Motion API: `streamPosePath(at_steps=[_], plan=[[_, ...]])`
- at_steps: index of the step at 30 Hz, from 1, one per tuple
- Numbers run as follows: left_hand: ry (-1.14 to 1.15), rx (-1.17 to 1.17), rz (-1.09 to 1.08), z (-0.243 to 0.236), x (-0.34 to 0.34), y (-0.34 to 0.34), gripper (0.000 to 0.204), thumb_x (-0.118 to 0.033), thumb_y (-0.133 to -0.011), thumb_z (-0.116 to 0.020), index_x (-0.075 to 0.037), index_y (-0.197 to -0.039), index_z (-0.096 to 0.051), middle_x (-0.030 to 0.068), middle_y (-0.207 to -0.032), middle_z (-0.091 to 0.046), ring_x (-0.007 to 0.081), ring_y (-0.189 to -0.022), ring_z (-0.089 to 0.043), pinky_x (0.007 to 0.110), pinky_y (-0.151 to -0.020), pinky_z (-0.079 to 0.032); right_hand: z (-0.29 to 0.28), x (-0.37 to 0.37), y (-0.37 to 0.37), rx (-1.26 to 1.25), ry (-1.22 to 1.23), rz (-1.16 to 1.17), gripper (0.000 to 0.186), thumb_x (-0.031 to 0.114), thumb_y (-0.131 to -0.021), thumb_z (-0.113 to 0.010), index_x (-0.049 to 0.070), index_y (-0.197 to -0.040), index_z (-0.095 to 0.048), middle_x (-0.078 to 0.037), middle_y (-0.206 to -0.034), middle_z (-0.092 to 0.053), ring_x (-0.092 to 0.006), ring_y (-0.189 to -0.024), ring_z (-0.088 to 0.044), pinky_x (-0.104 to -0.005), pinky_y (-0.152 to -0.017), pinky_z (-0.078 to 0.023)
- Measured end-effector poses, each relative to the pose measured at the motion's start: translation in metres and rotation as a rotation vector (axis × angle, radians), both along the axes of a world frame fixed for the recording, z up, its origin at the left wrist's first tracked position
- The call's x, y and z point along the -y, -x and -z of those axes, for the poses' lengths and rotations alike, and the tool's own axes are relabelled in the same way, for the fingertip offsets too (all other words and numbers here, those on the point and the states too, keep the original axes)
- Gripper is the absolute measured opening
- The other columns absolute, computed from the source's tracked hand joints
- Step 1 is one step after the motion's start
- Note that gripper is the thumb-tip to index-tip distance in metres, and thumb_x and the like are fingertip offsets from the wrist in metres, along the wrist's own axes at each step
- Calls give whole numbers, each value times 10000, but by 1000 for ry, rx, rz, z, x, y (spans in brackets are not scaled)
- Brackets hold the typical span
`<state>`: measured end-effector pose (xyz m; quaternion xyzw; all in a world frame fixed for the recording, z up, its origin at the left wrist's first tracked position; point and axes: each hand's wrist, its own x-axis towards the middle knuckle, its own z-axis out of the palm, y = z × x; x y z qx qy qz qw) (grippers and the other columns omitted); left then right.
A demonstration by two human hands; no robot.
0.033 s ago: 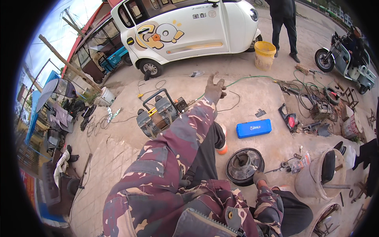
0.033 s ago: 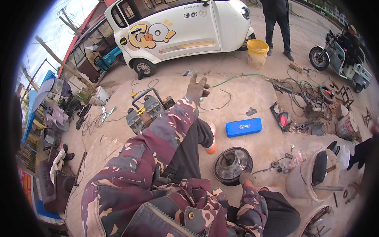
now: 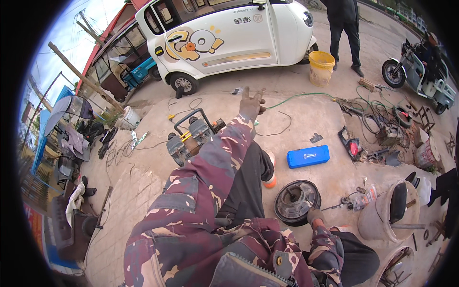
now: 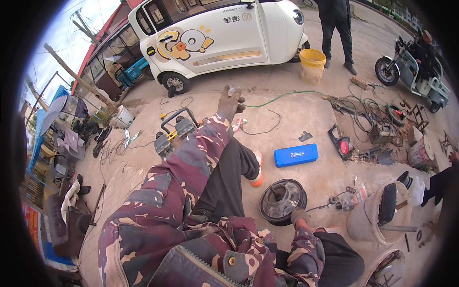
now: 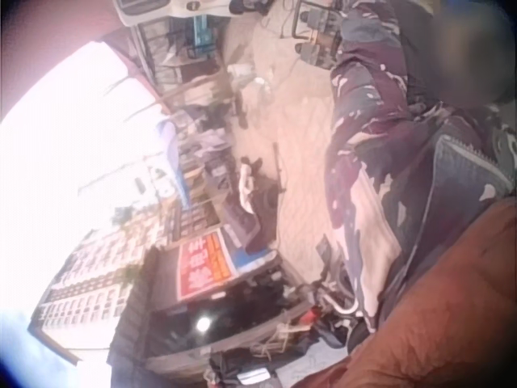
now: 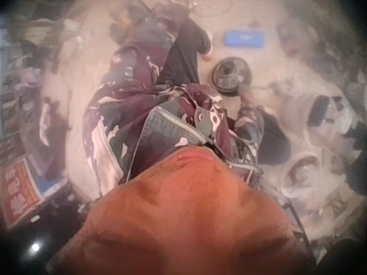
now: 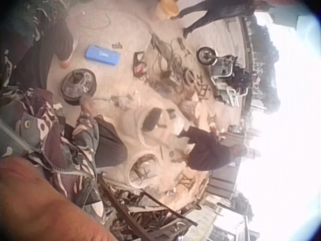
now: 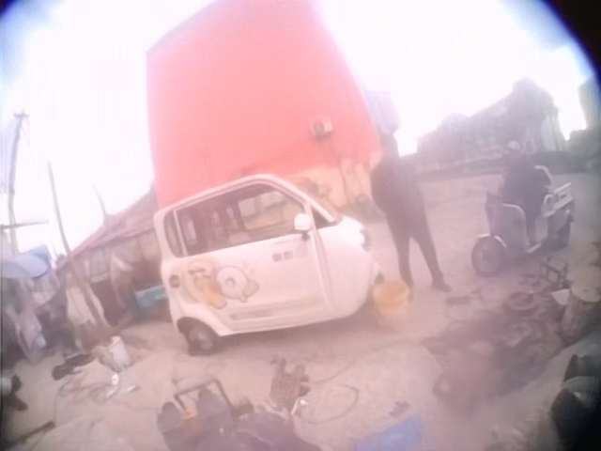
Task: The person sits on the ground and uses a small metal tool to scrape and clean the inner surface of a wheel hub. They repeatedly scrape the hub's interior and occasionally pause to inspect the surface.
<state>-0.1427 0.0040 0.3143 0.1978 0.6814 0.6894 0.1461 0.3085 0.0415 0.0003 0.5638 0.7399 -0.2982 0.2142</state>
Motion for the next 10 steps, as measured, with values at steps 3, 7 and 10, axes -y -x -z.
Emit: streamPosePath(at_steps=[3, 7, 10], plan=[[10, -79, -187, -39, 56, 69, 867, -300, -997, -643, -97, -1640, -97, 142, -892, -695, 166, -527, -622, 312, -449, -485, -9, 0, 5, 7, 15, -29, 674, 458, -1050, -238, 18, -1257, -705, -237, -1342, -649, -410, -1300, -592, -507, -1127, -424], [71, -80, -413, -58, 134, 155, 887, -309, -993, -648, -96, -1640, -81, 117, -815, -669, 183, -497, -597, 346, -420, -453, -23, 5, 2, 33, 48, -28, 661, 457, -1048, -250, 29, -1274, -699, -231, -1360, -639, -411, -1303, -590, -509, -1122, -431], [247, 27, -488, -68, 181, 192, 820, -345, -972, -669, -2, -1584, -247, 95, -760, -652, 197, -499, -598, 356, -416, -448, -35, 4, 8, 2, 38, -62, 641, 464, -1041, -277, 48, -1288, -698, -223, -1363, -639, -410, -1302, -592, -514, -1110, -442]])
